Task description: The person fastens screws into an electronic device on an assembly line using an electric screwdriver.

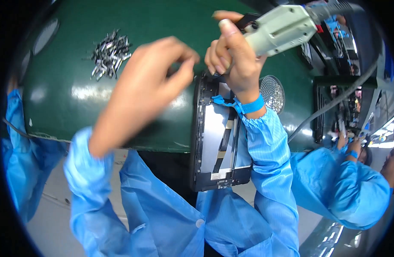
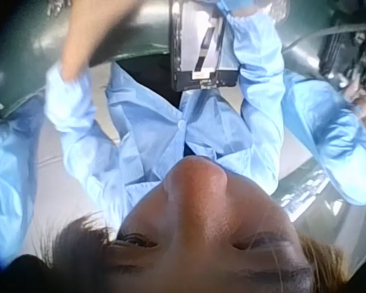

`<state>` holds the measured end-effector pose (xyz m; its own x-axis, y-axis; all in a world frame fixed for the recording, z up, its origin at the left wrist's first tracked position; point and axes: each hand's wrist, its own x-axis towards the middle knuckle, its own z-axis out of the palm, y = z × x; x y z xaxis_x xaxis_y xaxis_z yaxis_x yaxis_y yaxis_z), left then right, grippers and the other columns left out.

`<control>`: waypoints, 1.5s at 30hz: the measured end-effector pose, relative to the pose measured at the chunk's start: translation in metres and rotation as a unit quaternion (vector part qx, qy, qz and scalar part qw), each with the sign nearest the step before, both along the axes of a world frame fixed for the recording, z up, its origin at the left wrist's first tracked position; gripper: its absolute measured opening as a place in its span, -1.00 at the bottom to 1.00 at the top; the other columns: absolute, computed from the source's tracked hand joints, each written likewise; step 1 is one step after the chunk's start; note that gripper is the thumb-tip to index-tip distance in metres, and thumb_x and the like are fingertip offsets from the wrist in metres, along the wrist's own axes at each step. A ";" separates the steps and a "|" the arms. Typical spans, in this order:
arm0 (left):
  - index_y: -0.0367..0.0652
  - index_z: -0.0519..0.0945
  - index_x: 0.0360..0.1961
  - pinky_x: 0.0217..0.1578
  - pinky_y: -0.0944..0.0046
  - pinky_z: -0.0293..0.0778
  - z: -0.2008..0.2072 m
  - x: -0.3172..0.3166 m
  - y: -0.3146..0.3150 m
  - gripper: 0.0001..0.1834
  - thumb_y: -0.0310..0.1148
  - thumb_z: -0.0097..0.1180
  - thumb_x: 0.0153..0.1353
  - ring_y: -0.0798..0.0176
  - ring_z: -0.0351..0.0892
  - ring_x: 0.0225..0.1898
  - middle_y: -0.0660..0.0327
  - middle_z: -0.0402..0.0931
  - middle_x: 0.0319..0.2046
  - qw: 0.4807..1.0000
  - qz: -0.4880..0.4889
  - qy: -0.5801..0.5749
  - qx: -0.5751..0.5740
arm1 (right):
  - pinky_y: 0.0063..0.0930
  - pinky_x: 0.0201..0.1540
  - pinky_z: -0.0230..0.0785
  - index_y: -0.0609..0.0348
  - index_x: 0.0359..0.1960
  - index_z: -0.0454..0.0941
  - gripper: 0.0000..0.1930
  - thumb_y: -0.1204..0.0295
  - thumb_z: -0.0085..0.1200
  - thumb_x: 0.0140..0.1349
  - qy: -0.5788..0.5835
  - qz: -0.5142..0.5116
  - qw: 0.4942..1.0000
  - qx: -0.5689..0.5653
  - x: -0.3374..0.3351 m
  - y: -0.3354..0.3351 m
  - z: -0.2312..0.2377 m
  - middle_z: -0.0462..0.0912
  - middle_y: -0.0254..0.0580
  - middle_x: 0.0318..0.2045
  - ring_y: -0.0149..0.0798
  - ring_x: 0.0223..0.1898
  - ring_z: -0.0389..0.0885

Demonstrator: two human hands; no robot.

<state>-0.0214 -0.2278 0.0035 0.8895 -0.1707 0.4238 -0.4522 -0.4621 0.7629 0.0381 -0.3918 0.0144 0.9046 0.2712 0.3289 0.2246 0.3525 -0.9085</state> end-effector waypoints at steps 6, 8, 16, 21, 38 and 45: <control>-0.19 0.38 0.26 0.23 -0.45 0.05 0.002 -0.145 -0.063 0.00 0.15 0.45 -0.16 -0.38 0.24 0.25 -0.19 0.25 0.25 0.950 -0.137 0.063 0.272 | -0.61 -0.70 0.26 0.22 -0.43 0.56 -0.83 0.40 0.28 0.18 0.006 -0.037 0.999 -0.032 0.000 -0.008 0.011 0.50 -0.41 -0.71 -0.53 -0.74 0.45; -0.21 0.33 0.29 0.23 -0.56 -0.09 -0.020 -0.159 -0.069 0.06 0.16 0.45 -0.17 -0.40 0.17 0.31 -0.23 0.19 0.29 0.950 -0.095 0.031 0.295 | -0.59 -0.69 0.27 0.31 -0.25 0.55 -0.82 0.45 0.23 0.21 0.022 0.022 1.000 -0.004 0.002 -0.013 0.020 0.53 -0.36 -0.67 -0.51 -0.72 0.47; -0.53 0.33 0.19 0.14 -0.10 0.40 -0.018 -0.086 -0.055 -0.14 -0.15 0.42 0.01 -0.40 0.39 0.16 -0.28 0.31 0.23 0.945 -0.074 -0.068 0.312 | -0.58 -0.59 0.38 0.30 -0.35 0.55 -0.76 0.41 0.33 0.09 0.003 -0.088 0.996 0.008 0.018 -0.100 0.060 0.57 -0.24 -0.62 -0.48 -0.60 0.55; -0.30 0.43 0.20 0.10 0.04 0.44 -0.006 0.028 -0.064 -0.40 -0.34 0.30 0.15 -0.21 0.46 0.15 -0.14 0.35 0.23 0.951 -0.039 -0.073 0.297 | -0.54 -0.54 0.31 0.25 -0.53 0.56 -0.80 0.40 0.27 0.13 -0.021 -0.220 0.975 -0.016 0.029 -0.142 0.043 0.52 -0.38 -0.69 -0.56 -0.59 0.43; -0.17 0.49 0.18 0.19 -0.05 0.32 -0.078 0.248 -0.100 -0.51 -0.12 0.09 0.34 -0.32 0.29 0.25 -0.20 0.25 0.29 0.926 0.128 -0.207 0.289 | -0.49 -0.75 0.14 0.42 -0.21 0.51 -0.84 0.56 -0.04 0.23 0.016 -0.256 0.965 0.050 0.019 -0.243 0.001 0.18 -0.45 -0.81 -0.50 -0.85 0.13; -0.16 0.66 -0.14 0.08 0.06 0.40 -0.052 0.093 -0.097 -0.77 -0.41 0.24 0.15 -0.06 0.49 0.06 0.03 0.49 0.05 0.927 0.008 -0.263 0.268 | -0.51 -0.74 0.19 0.42 -0.25 0.49 -0.86 0.56 0.00 0.24 0.010 -0.145 0.989 0.025 -0.011 -0.220 -0.017 0.25 -0.39 -0.79 -0.50 -0.83 0.20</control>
<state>0.0719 -0.3250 -0.0483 0.5879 -0.4702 0.6582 -0.6863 -0.7206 0.0982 0.0270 -0.6118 -0.0029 0.9485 -0.0170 0.3162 0.3047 0.3201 -0.8970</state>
